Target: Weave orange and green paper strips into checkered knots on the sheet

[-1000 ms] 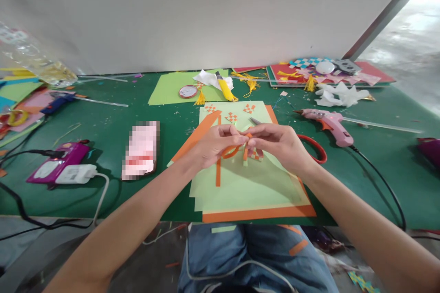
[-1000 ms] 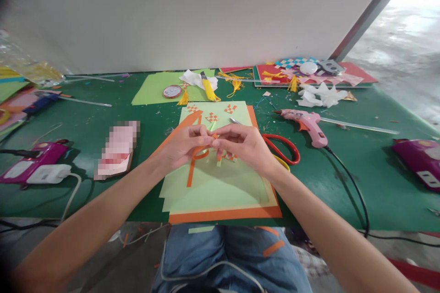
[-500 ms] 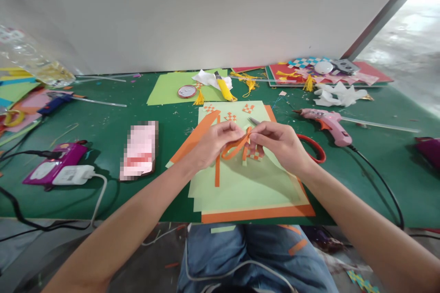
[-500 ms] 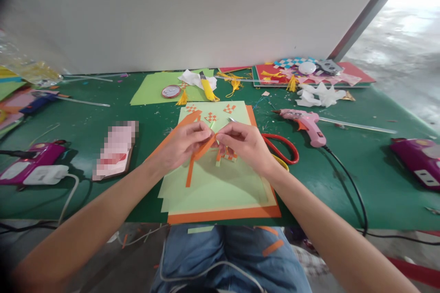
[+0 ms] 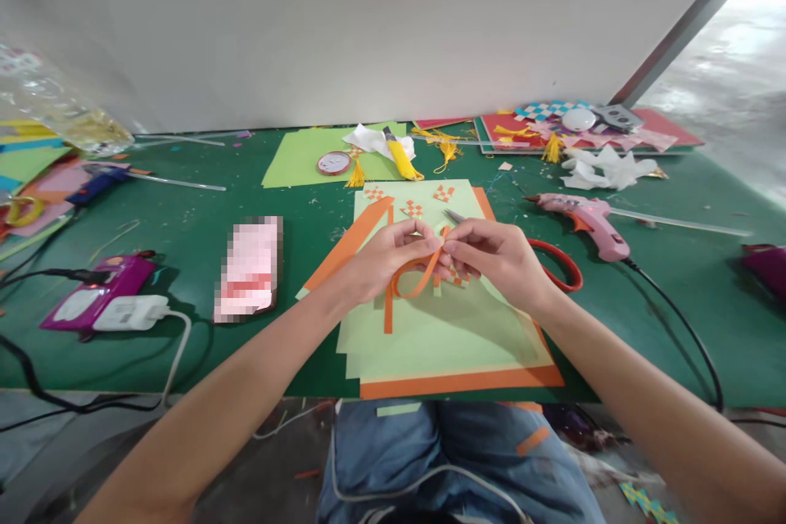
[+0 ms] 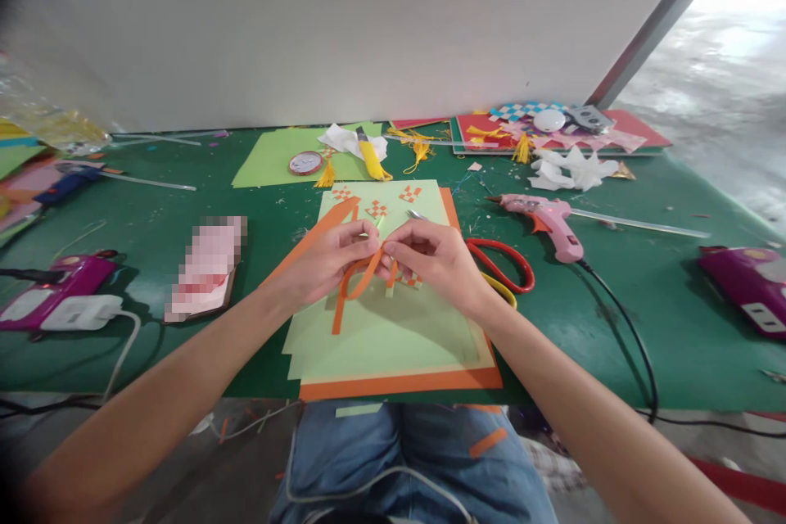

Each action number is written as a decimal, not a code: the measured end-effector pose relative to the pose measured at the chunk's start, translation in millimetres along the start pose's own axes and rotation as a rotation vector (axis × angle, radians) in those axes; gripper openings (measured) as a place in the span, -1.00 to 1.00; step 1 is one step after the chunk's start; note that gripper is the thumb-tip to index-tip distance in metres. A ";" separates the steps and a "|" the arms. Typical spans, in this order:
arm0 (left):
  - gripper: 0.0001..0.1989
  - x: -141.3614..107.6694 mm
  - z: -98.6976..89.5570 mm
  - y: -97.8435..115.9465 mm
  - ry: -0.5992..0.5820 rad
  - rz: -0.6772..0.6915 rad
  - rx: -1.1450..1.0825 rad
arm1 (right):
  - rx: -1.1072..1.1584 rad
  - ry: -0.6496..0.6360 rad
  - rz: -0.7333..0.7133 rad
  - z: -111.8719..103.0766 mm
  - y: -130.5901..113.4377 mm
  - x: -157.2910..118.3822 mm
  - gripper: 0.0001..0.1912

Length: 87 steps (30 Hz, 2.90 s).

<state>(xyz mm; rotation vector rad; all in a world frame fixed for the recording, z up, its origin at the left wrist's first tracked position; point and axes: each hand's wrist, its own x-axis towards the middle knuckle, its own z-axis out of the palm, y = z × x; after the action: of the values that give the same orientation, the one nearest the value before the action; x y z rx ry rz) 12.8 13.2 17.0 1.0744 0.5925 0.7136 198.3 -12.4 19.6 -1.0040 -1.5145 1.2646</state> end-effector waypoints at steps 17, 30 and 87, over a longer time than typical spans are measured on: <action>-0.73 0.3 1.5 4.6 0.008 -0.062 -0.113 | -0.054 0.075 -0.032 -1.9 -0.2 -1.4 -0.76; -0.77 1.4 -2.1 -2.1 -0.016 -0.072 -0.136 | -0.016 0.018 -0.033 -0.8 3.1 -2.2 -0.79; -0.67 -1.6 3.6 -1.7 -0.029 -0.098 0.116 | -0.117 0.072 -0.033 0.7 5.3 -1.5 -0.80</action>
<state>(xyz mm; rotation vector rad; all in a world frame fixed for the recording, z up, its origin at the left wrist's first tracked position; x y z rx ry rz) 14.8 9.4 16.8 1.1527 0.6634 0.5838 198.3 -13.2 14.1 -1.0848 -1.5574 1.1156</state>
